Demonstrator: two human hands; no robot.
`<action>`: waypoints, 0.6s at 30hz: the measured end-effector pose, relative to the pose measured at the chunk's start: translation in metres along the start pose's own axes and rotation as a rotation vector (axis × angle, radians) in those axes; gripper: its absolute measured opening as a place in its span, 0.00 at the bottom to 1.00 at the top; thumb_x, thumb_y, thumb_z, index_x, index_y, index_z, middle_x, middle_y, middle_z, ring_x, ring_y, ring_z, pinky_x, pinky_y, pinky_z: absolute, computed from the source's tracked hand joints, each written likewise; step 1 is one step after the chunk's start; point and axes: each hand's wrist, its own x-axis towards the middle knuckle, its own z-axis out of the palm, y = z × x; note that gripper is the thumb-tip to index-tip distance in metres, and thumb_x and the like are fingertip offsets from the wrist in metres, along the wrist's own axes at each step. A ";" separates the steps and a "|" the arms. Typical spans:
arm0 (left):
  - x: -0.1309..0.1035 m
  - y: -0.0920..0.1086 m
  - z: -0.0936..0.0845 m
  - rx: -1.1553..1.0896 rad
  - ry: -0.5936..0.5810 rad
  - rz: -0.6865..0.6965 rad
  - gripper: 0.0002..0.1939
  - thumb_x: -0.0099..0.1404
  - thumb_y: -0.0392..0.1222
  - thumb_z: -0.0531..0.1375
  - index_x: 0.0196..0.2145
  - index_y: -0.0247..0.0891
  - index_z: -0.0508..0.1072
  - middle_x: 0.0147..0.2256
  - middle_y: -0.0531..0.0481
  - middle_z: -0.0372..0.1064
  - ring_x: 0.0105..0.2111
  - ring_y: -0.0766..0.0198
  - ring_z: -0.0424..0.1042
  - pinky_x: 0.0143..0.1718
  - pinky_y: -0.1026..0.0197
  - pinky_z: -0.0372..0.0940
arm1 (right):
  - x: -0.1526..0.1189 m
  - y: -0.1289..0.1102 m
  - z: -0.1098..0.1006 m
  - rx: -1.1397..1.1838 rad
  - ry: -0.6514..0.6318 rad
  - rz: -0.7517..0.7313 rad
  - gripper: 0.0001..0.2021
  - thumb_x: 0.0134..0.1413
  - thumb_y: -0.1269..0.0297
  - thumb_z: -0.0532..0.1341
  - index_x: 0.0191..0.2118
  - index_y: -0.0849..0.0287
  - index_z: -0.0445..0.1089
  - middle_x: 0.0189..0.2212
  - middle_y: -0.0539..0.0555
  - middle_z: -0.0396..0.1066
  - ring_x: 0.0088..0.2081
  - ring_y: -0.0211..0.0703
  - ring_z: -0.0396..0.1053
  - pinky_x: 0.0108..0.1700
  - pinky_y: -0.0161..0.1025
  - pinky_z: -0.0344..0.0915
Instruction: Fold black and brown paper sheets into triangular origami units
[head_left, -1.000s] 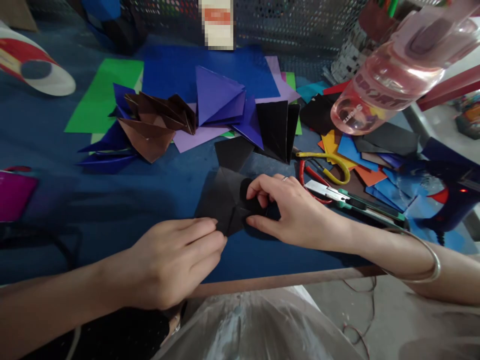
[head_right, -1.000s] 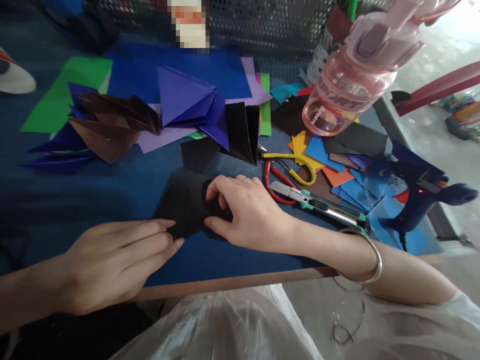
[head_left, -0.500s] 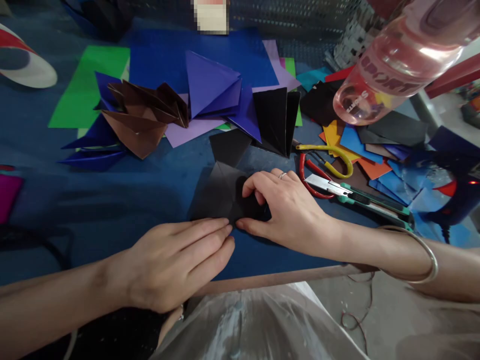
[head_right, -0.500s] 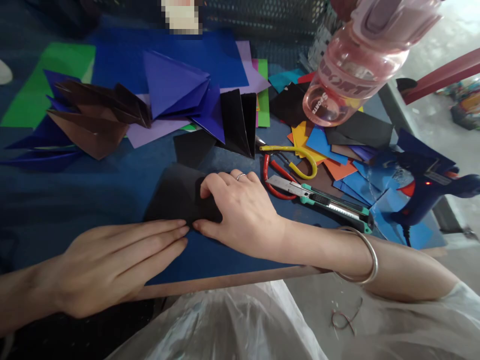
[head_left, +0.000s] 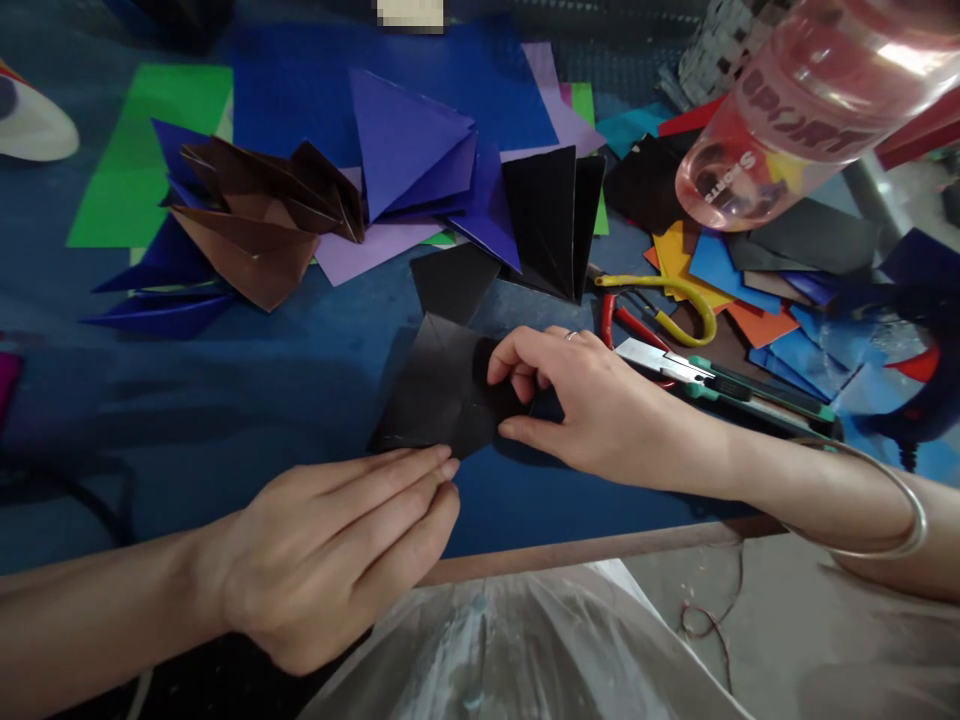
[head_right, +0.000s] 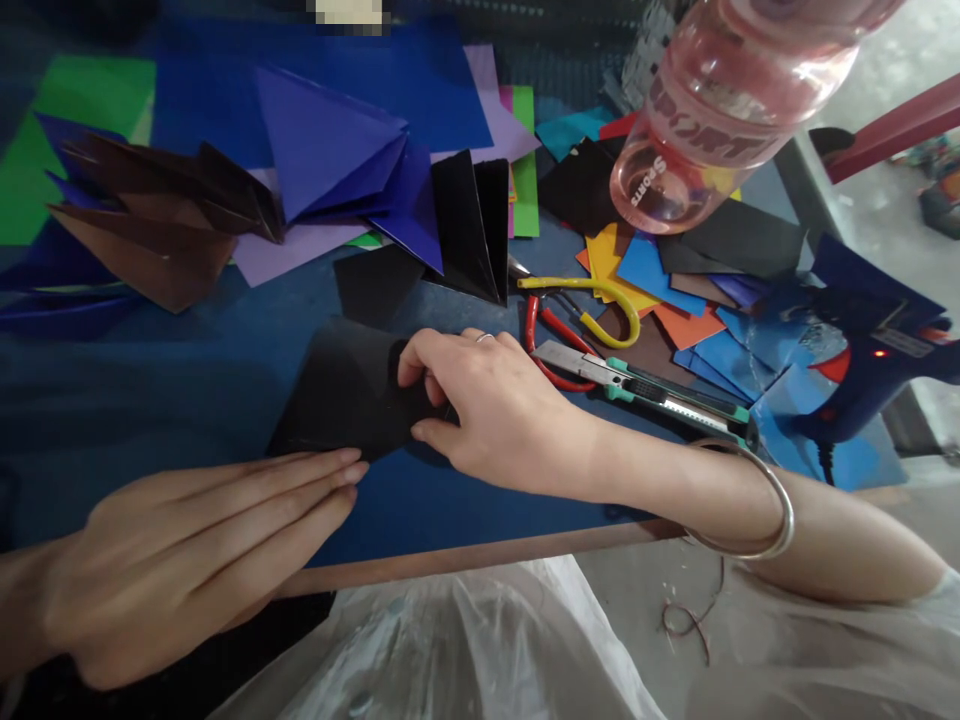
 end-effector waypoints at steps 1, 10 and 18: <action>-0.001 0.000 0.000 -0.003 0.003 -0.006 0.17 0.69 0.29 0.51 0.49 0.29 0.76 0.48 0.38 0.80 0.59 0.52 0.73 0.60 0.54 0.72 | 0.000 0.001 -0.001 0.019 -0.006 -0.007 0.14 0.53 0.73 0.66 0.45 0.57 0.67 0.34 0.47 0.70 0.38 0.40 0.66 0.42 0.39 0.57; -0.009 -0.002 0.002 0.027 0.053 0.002 0.15 0.69 0.32 0.54 0.44 0.37 0.79 0.44 0.47 0.82 0.57 0.57 0.75 0.58 0.56 0.74 | -0.001 0.009 -0.013 0.076 -0.071 -0.057 0.19 0.50 0.82 0.59 0.47 0.56 0.67 0.36 0.49 0.72 0.38 0.39 0.69 0.42 0.38 0.63; 0.003 -0.007 0.000 0.002 0.050 -0.009 0.20 0.71 0.31 0.46 0.45 0.33 0.78 0.42 0.45 0.81 0.47 0.59 0.79 0.54 0.58 0.74 | 0.004 0.016 -0.010 0.114 0.261 -0.122 0.12 0.59 0.76 0.58 0.48 0.59 0.69 0.48 0.56 0.73 0.45 0.42 0.71 0.43 0.39 0.70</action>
